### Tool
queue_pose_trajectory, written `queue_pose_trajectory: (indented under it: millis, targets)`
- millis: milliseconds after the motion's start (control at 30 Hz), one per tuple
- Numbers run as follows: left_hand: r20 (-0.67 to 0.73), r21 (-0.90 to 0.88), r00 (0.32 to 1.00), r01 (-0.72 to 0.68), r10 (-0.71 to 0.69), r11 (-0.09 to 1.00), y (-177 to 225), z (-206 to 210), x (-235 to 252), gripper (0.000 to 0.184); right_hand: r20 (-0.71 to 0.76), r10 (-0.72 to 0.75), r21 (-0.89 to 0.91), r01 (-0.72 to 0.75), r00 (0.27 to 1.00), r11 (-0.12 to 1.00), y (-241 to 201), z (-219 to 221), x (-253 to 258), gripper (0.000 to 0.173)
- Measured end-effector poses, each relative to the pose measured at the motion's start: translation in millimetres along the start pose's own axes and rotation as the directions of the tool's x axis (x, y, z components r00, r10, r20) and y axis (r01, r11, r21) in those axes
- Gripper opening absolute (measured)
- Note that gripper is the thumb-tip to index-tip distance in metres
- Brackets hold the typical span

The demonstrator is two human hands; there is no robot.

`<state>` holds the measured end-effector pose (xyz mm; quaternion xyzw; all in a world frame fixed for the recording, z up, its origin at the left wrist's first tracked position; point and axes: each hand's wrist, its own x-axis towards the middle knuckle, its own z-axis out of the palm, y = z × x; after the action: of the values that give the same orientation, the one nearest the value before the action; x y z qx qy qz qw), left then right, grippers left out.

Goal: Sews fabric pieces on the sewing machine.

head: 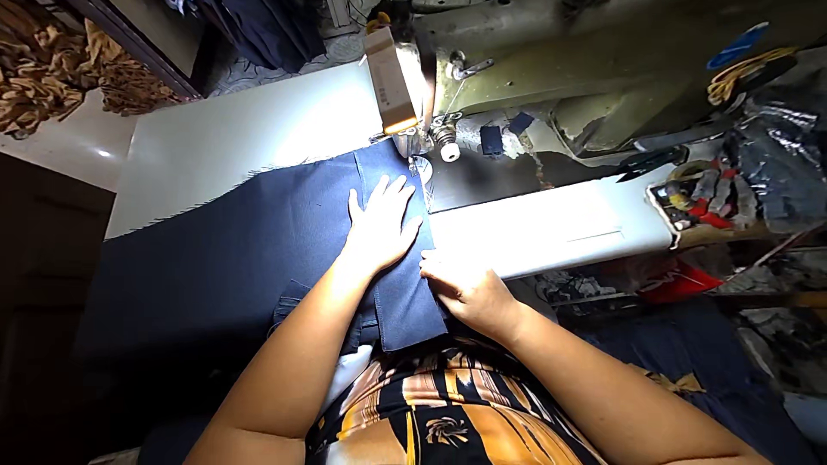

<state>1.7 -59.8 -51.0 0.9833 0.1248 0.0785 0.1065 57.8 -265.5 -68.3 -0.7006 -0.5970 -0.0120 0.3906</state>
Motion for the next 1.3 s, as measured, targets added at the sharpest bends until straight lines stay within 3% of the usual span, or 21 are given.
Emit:
queue_pose_trajectory:
  millis: [433, 633, 733, 800, 867, 1000, 1300]
  targets:
    - [-0.006, 0.011, 1.000, 0.016, -0.016, 1.000, -29, -3, 60, 0.061, 0.072, 0.047, -0.134, -0.037, 0.996, 0.990, 24, -10, 36, 0.024]
    - [0.277, 0.182, 0.939, 0.155, -0.202, 0.971, 12, -46, 26, 0.061, -0.050, -0.054, -0.068, 0.050, 0.997, 0.996, 19, -1, 17, 0.022]
    - [0.150, 0.014, 0.976, 0.161, -0.161, 0.987, 22, -39, 2, 0.057, -0.073, -0.066, -0.050, 0.063, 0.995, 0.997, 21, 1, 16, 0.023]
    - [0.014, -0.063, 0.994, 0.107, -0.106, 0.992, 9, -21, 2, 0.055, -0.086, -0.074, -0.045, 0.070, 0.994, 0.997, 22, 1, 17, 0.023]
    - [-0.035, -0.086, 0.999, 0.027, -0.030, 0.996, -7, -8, 7, 0.057, -0.074, -0.069, -0.030, 0.067, 0.995, 0.997, 24, -1, 17, 0.024]
    - [-0.067, -0.100, 0.996, -0.064, 0.058, 0.993, -23, -2, 13, 0.060, -0.027, -0.041, -0.026, 0.041, 0.999, 0.999, 23, -6, 15, 0.024]
    - [-0.062, -0.086, 0.994, -0.099, 0.094, 0.991, -25, -4, 14, 0.061, -0.062, -0.053, -0.031, 0.051, 0.997, 0.998, 22, -5, 10, 0.026]
